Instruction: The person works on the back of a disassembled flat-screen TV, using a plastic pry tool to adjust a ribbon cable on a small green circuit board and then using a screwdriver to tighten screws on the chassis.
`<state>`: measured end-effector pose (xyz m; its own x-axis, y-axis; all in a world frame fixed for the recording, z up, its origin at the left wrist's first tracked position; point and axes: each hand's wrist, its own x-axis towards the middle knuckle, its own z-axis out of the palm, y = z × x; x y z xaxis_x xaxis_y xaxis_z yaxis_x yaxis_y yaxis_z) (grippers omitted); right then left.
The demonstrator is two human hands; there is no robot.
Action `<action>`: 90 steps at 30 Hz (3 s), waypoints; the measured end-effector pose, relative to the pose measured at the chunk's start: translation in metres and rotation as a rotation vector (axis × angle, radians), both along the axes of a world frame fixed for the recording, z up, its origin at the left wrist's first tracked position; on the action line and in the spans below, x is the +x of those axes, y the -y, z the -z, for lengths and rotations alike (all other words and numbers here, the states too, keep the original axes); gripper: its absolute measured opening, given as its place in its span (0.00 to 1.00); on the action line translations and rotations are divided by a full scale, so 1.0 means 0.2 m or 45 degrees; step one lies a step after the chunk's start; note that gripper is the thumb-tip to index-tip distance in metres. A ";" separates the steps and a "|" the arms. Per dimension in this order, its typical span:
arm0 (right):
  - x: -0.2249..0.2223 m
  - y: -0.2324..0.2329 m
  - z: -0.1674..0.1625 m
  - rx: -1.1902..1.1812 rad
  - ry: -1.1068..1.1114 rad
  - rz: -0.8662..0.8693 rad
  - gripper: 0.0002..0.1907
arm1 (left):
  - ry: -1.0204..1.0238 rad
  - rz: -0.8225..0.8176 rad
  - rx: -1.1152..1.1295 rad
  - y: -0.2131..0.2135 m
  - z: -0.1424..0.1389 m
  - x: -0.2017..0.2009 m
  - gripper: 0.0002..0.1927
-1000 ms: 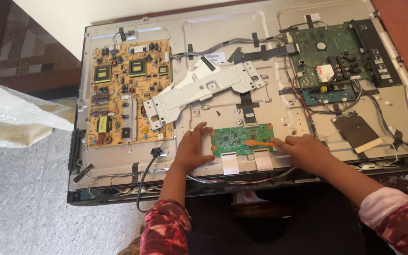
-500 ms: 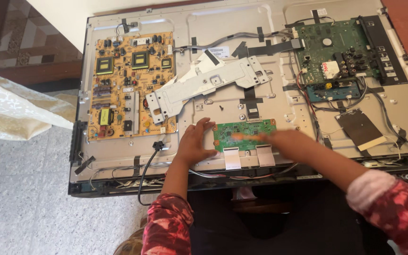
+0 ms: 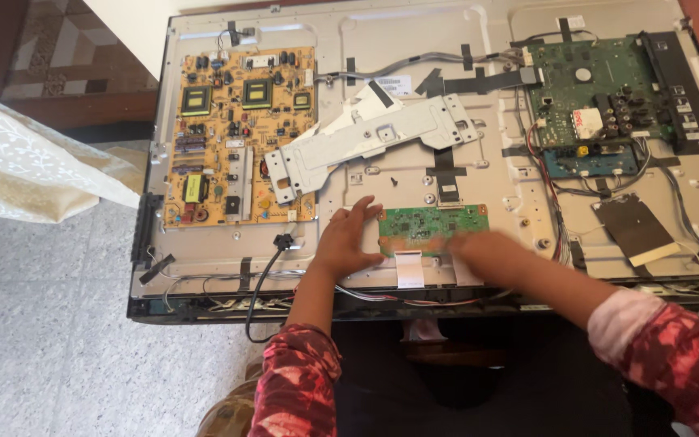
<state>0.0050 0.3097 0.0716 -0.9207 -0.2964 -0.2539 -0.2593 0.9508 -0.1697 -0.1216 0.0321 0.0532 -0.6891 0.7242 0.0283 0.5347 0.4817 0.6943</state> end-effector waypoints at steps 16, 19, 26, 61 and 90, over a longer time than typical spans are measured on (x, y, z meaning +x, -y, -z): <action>-0.17 0.02 -0.04 0.097 0.196 0.064 0.18 | 0.050 0.079 -0.040 0.00 0.02 -0.02 0.64; -0.17 -0.01 -0.01 0.047 0.172 0.096 0.29 | 0.080 0.052 -0.069 0.01 0.02 -0.02 0.65; -0.18 -0.02 -0.10 0.107 0.199 0.059 0.36 | 0.079 0.048 -0.080 0.01 -0.03 -0.01 0.66; 0.11 -0.27 -0.09 0.227 0.326 0.222 0.31 | -0.073 0.020 -0.045 0.00 0.03 0.00 0.58; 0.21 -0.50 -0.12 0.250 0.117 0.141 0.30 | 0.015 -0.005 -0.102 -0.04 0.05 -0.01 0.57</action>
